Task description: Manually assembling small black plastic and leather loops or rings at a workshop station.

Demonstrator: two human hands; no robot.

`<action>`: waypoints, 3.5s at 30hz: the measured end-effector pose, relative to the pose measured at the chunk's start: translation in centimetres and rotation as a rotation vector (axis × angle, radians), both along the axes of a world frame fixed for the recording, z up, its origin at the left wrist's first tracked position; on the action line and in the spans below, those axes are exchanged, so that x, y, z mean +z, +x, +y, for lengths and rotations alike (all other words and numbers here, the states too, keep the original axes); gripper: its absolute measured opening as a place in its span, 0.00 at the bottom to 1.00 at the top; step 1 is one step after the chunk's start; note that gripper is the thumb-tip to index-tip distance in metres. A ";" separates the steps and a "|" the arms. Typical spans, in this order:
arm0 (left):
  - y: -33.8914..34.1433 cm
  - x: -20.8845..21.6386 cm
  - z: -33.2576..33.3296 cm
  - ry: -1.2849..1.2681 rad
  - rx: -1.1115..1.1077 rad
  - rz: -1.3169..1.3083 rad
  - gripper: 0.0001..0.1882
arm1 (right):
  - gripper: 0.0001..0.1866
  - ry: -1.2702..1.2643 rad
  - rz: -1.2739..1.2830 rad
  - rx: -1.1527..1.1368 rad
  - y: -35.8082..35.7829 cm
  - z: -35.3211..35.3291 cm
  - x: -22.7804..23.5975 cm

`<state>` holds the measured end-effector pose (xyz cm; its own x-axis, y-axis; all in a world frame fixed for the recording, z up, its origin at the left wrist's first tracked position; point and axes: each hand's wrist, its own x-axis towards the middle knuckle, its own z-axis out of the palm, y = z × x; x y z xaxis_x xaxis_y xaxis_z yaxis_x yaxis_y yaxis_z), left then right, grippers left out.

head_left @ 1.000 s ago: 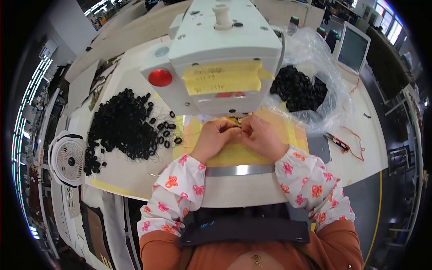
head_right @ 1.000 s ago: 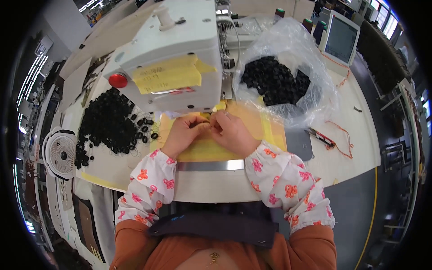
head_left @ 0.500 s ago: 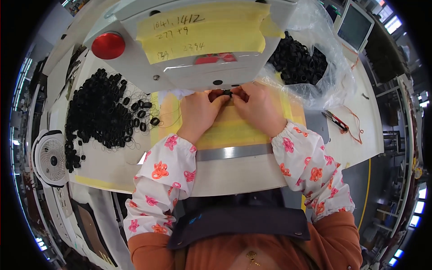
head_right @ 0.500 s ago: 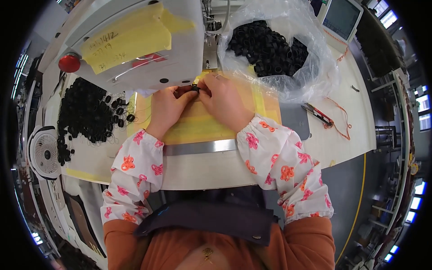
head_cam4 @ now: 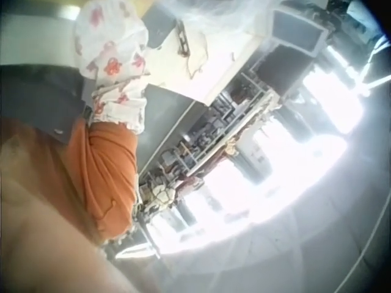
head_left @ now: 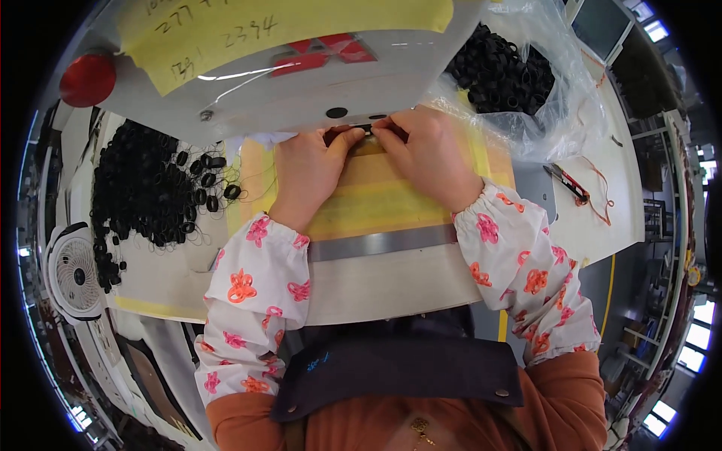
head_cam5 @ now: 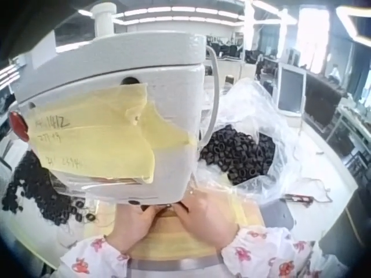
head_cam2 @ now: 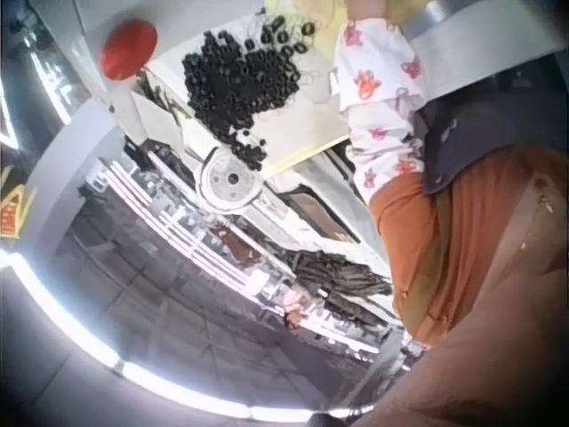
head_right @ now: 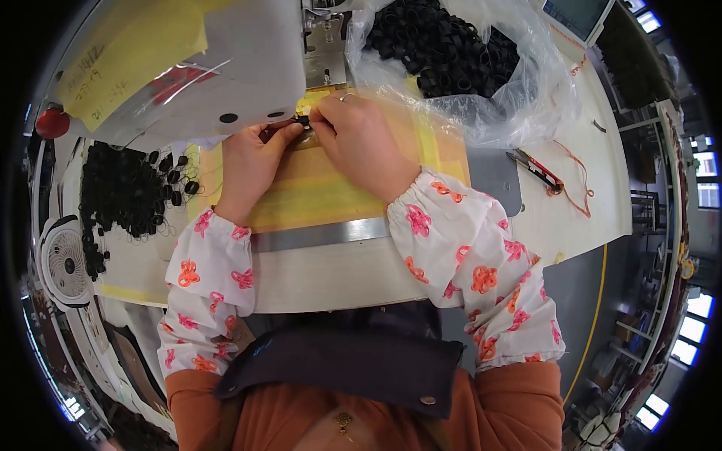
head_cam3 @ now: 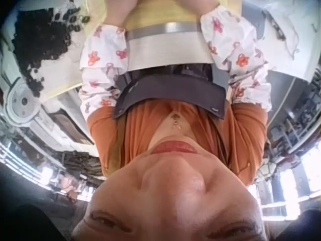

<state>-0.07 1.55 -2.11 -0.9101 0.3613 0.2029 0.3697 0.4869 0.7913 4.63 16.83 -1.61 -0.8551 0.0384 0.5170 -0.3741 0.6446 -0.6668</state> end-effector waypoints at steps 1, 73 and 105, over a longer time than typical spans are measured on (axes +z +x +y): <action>0.0 0.0 0.0 0.027 -0.009 -0.017 0.12 | 0.03 -0.011 0.010 0.007 0.0 0.0 -0.1; 2.6 1.2 -2.2 -0.082 -0.416 0.382 0.08 | 0.11 -0.610 -0.669 0.212 0.9 1.0 0.9; 0.1 1.0 -1.1 -0.210 -0.107 -0.074 0.14 | 0.05 -0.060 -0.041 0.099 0.6 0.5 -0.4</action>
<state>0.05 0.46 -1.13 -0.8741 0.4834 0.0474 0.3729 0.6052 0.7033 5.19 17.32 -1.97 -0.8765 -0.0177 0.4811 -0.4059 0.5644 -0.7188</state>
